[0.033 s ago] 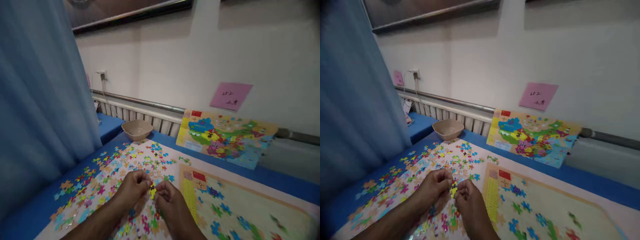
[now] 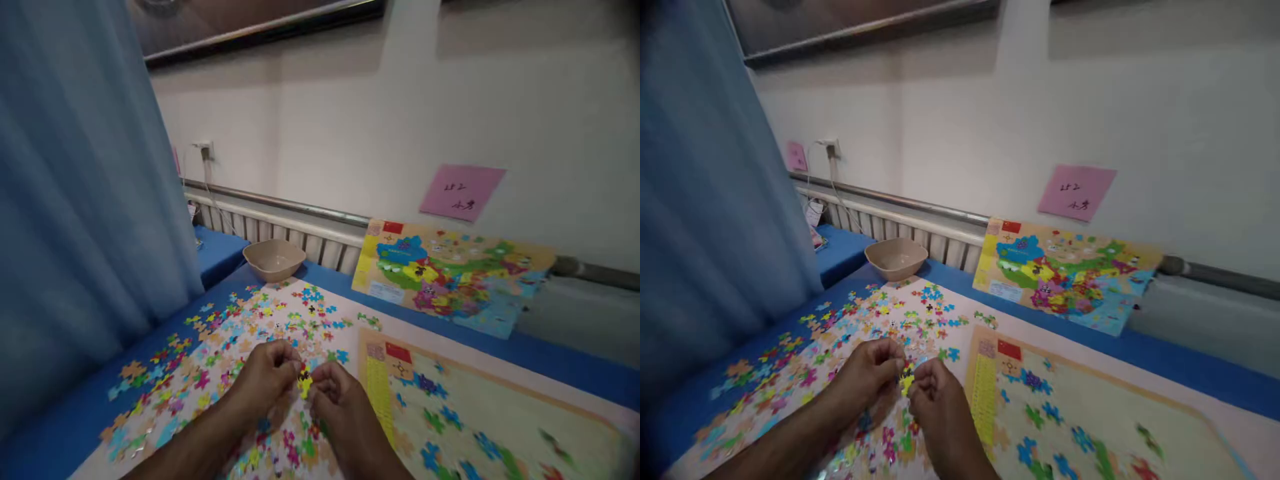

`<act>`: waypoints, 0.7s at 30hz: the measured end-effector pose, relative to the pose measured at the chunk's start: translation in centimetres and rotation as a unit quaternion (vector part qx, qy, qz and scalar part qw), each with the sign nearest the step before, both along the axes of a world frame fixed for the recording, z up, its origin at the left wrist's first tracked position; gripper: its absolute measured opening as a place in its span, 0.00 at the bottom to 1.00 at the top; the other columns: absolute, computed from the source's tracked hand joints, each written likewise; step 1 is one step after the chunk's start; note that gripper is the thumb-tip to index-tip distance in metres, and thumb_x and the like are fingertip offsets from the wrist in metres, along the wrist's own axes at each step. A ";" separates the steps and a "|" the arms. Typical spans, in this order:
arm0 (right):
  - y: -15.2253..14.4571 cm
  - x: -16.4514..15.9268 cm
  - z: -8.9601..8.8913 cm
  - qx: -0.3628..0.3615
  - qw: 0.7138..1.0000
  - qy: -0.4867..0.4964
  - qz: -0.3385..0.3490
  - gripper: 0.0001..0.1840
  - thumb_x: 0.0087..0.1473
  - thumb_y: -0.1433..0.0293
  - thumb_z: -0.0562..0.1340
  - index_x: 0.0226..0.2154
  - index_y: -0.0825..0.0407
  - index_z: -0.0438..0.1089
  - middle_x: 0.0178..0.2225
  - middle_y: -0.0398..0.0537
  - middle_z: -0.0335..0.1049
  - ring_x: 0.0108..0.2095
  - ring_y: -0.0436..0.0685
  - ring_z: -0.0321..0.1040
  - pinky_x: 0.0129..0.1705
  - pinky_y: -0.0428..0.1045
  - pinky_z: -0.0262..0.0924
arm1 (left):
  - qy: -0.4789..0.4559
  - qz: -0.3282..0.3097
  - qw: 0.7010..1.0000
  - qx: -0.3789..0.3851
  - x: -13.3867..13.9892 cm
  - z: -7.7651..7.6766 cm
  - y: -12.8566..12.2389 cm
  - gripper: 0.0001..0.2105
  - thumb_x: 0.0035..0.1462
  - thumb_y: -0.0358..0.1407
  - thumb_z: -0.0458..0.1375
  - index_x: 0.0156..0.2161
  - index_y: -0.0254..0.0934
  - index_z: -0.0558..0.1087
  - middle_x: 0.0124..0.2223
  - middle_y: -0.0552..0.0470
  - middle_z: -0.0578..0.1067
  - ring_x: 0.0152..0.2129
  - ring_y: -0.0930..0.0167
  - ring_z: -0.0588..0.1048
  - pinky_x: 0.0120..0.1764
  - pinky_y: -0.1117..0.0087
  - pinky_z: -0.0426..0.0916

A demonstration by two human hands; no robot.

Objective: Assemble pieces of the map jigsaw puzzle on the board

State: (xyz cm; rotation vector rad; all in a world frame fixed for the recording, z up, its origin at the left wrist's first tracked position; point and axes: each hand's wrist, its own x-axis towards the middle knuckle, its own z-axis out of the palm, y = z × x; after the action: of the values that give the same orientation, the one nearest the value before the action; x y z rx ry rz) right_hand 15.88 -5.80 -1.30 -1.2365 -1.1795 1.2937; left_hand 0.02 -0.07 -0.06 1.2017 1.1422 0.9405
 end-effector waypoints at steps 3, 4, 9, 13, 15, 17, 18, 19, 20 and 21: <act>0.0 0.0 -0.2 0.001 1.000 0.004 -0.009 0.13 0.48 0.62 0.62 0.36 0.52 0.68 0.26 0.39 0.63 0.26 0.52 0.58 0.28 0.48 0.50 | -0.006 0.005 1.000 0.001 0.1 -0.1 -0.2 0.13 0.40 0.47 0.62 0.26 0.39 0.71 0.19 0.57 0.68 0.15 0.75 0.62 0.22 0.73 0.55; 0.1 0.0 -0.3 0.003 1.000 0.007 -0.013 0.13 0.48 0.63 0.63 0.37 0.51 0.68 0.27 0.39 0.64 0.26 0.52 0.59 0.28 0.48 0.50 | -0.008 0.005 1.000 0.002 0.1 0.0 -0.2 0.14 0.40 0.47 0.62 0.26 0.39 0.71 0.19 0.58 0.67 0.15 0.75 0.62 0.21 0.73 0.54; 0.1 0.2 -1.2 0.013 1.000 0.011 -0.015 0.12 0.51 0.63 0.64 0.37 0.51 0.68 0.29 0.41 0.67 0.27 0.54 0.62 0.29 0.48 0.52 | -0.011 -0.005 1.000 0.004 -0.1 0.6 -0.6 0.15 0.42 0.48 0.65 0.27 0.38 0.72 0.19 0.59 0.66 0.15 0.76 0.60 0.21 0.73 0.52; -0.2 0.2 -1.1 0.040 0.999 -0.014 -0.013 0.11 0.51 0.66 0.63 0.39 0.51 0.70 0.33 0.44 0.69 0.31 0.55 0.64 0.32 0.49 0.55 | -0.007 -0.030 1.000 0.001 -0.3 1.1 -0.8 0.15 0.41 0.47 0.66 0.29 0.36 0.75 0.20 0.58 0.67 0.17 0.76 0.61 0.23 0.73 0.54; -0.4 0.2 -0.8 0.058 0.998 -0.030 -0.004 0.11 0.52 0.67 0.63 0.40 0.51 0.70 0.34 0.45 0.70 0.33 0.56 0.65 0.34 0.49 0.57 | -0.001 -0.036 0.999 0.003 -0.3 1.0 -0.8 0.15 0.41 0.47 0.66 0.29 0.37 0.74 0.20 0.58 0.66 0.17 0.76 0.61 0.23 0.73 0.54; -0.5 0.2 -0.5 0.071 0.997 -0.036 0.001 0.10 0.54 0.67 0.62 0.40 0.50 0.70 0.34 0.45 0.70 0.34 0.56 0.65 0.34 0.49 0.57 | 0.006 -0.035 0.999 0.009 -0.3 0.8 -0.8 0.15 0.43 0.48 0.65 0.28 0.38 0.73 0.21 0.59 0.66 0.17 0.76 0.61 0.23 0.73 0.55; -0.6 0.2 -0.3 0.077 0.996 -0.037 0.002 0.10 0.55 0.66 0.62 0.41 0.50 0.70 0.34 0.45 0.70 0.34 0.57 0.65 0.34 0.49 0.57 | 0.010 -0.034 0.999 0.013 -0.2 0.6 -0.8 0.15 0.44 0.48 0.64 0.29 0.38 0.72 0.21 0.59 0.66 0.17 0.76 0.61 0.23 0.73 0.55; -0.6 0.2 -0.1 0.080 0.996 -0.036 0.006 0.10 0.56 0.66 0.62 0.41 0.50 0.70 0.34 0.45 0.71 0.33 0.57 0.65 0.34 0.49 0.57 | 0.015 -0.033 0.999 0.016 -0.2 0.4 -0.8 0.14 0.44 0.48 0.64 0.29 0.39 0.71 0.21 0.60 0.65 0.17 0.76 0.60 0.23 0.73 0.54; -0.5 0.2 0.0 0.080 0.996 -0.034 0.009 0.10 0.56 0.66 0.62 0.41 0.50 0.71 0.34 0.45 0.71 0.33 0.57 0.65 0.34 0.49 0.57 | 0.019 -0.034 0.999 0.019 -0.1 0.2 -0.8 0.14 0.45 0.48 0.63 0.29 0.39 0.71 0.21 0.60 0.65 0.17 0.75 0.60 0.23 0.73 0.54; -0.5 0.2 0.1 0.078 0.996 -0.030 0.010 0.10 0.56 0.65 0.63 0.41 0.50 0.71 0.34 0.45 0.71 0.33 0.57 0.66 0.34 0.49 0.57 | 0.023 -0.036 0.999 0.023 -0.1 0.0 -0.8 0.14 0.46 0.48 0.63 0.29 0.40 0.70 0.21 0.60 0.65 0.17 0.75 0.60 0.23 0.73 0.54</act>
State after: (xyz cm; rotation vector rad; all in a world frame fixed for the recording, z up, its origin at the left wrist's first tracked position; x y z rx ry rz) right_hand 16.12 -6.29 -1.17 -1.1585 -1.3136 1.1615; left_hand -0.06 -0.90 -0.09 1.2991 1.1112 0.8934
